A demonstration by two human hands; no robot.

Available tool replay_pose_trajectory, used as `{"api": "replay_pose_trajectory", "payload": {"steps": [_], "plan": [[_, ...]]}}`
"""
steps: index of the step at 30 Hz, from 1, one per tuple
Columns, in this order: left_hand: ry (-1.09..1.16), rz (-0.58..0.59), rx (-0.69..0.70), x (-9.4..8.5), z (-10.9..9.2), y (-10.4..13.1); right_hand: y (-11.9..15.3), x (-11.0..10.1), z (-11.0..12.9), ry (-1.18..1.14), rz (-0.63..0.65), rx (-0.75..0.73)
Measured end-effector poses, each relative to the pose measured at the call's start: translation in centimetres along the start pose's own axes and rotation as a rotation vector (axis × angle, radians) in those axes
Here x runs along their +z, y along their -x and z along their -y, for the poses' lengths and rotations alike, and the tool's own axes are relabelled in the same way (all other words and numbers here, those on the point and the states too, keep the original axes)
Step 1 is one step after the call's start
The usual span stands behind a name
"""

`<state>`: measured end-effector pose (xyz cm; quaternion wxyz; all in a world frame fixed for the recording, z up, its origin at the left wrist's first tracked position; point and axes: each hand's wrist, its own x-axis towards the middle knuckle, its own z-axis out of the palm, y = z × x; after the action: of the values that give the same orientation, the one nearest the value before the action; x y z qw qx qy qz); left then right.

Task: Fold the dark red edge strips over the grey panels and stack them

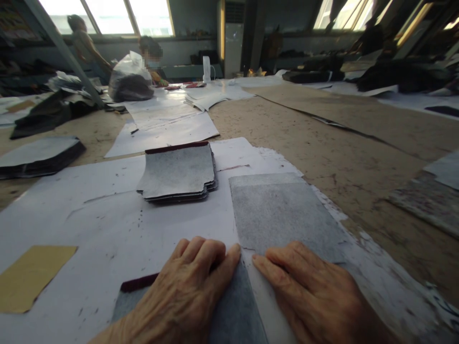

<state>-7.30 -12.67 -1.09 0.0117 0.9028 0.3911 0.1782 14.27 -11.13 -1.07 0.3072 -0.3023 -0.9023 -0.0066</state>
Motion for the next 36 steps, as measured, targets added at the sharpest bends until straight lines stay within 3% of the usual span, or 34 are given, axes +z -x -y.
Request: {"api": "replay_pose_trajectory", "payload": {"steps": [7, 12, 18, 21, 23, 28, 36], "plan": [[0.122, -0.107, -0.230, -0.8, -0.4, -0.3, -0.2, -0.3, 0.0, -0.093, -0.027, 0.022], [0.189, -0.152, -0.257, -0.8, -0.2, -0.2, -0.3, -0.7, 0.0, -0.078, -0.102, 0.058], [0.196, -0.334, -0.136, -1.5, -0.1, 0.6, -1.2, -1.3, 1.6, -0.125, -0.077, 0.162], [0.162, -0.446, 0.013, -2.0, -0.4, 0.9, -1.7, -1.1, 2.9, -0.290, -0.040, 0.210], [0.122, -0.507, 0.133, -2.2, -0.6, 1.1, -1.7, -0.8, 3.6, -0.306, -0.080, 0.179], [-0.065, -0.566, 0.326, -2.4, -0.6, 1.6, -0.9, -0.3, 4.3, -0.078, -0.281, 0.046], [-0.074, -0.553, 0.353, -2.1, -0.4, 2.1, -0.3, -0.2, 4.7, -0.061, -0.278, 0.036]]}}
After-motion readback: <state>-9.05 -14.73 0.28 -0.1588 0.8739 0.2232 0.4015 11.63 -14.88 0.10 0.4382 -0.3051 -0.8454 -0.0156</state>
